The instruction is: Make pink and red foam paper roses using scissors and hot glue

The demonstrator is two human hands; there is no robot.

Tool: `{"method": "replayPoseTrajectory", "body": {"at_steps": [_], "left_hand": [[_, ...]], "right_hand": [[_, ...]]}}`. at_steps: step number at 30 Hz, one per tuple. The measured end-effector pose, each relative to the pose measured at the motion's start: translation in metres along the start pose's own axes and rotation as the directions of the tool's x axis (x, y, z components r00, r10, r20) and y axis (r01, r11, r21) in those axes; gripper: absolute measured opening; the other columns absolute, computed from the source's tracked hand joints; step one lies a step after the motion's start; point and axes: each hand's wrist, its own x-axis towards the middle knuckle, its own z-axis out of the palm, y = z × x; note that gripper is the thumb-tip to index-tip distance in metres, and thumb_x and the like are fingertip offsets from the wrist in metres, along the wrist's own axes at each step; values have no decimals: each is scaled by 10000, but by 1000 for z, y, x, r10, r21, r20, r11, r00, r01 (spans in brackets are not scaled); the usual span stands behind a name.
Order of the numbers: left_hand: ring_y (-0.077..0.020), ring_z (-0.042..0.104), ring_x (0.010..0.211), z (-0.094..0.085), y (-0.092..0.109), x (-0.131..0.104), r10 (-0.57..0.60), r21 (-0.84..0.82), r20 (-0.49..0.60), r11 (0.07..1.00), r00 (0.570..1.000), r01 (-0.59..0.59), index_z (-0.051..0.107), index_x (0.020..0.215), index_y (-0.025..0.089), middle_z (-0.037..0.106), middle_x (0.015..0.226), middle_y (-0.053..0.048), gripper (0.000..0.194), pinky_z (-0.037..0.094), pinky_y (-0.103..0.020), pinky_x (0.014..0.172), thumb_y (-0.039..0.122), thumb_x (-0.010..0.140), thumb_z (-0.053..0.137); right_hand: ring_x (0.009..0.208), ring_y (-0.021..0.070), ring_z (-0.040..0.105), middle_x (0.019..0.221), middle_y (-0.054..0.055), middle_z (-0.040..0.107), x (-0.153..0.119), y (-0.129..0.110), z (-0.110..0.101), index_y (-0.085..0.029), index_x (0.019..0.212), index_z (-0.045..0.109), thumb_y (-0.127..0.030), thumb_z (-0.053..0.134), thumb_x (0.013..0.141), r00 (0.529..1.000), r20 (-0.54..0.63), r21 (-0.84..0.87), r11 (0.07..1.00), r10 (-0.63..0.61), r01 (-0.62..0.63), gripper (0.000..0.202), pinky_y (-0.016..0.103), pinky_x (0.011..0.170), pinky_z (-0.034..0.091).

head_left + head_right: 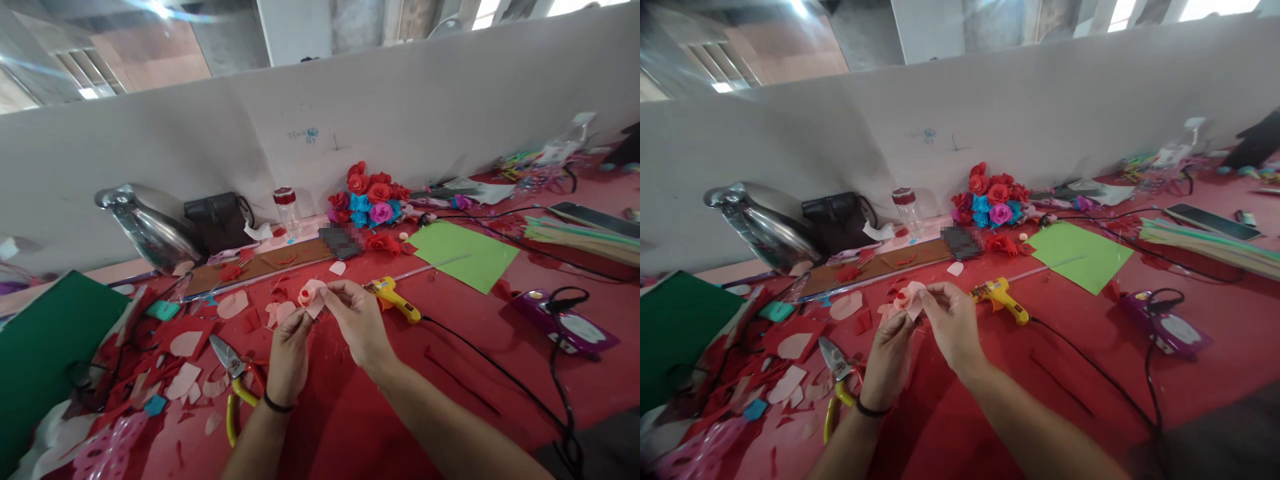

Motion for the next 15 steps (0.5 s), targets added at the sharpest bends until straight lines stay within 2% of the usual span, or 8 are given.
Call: {"method": "replayPoseTrajectory", "body": {"at_steps": [9, 15], "left_hand": [[-147, 533, 740, -4, -7, 3, 9, -33, 34, 999, 999, -8, 703, 729, 180, 634, 715, -13, 137, 410, -280, 777, 309, 682, 691], [-154, 534, 754, -6, -9, 3, 4, -8, 29, 1000, 1000, -4, 678, 684, 181, 626, 717, -12, 124, 409, -277, 771, 304, 682, 691]], "right_hand": [[675, 169, 649, 717, 28, 695, -1, -2, 1, -183, 750, 634, -346, 628, 739, 1000, 9, -28, 1000, -7, 7, 164, 277, 622, 513], [711, 171, 653, 728, 25, 694, -2, -3, 2, -188, 739, 630, -334, 613, 748, 999, 32, -38, 999, -21, 22, 147, 286, 676, 509]]}}
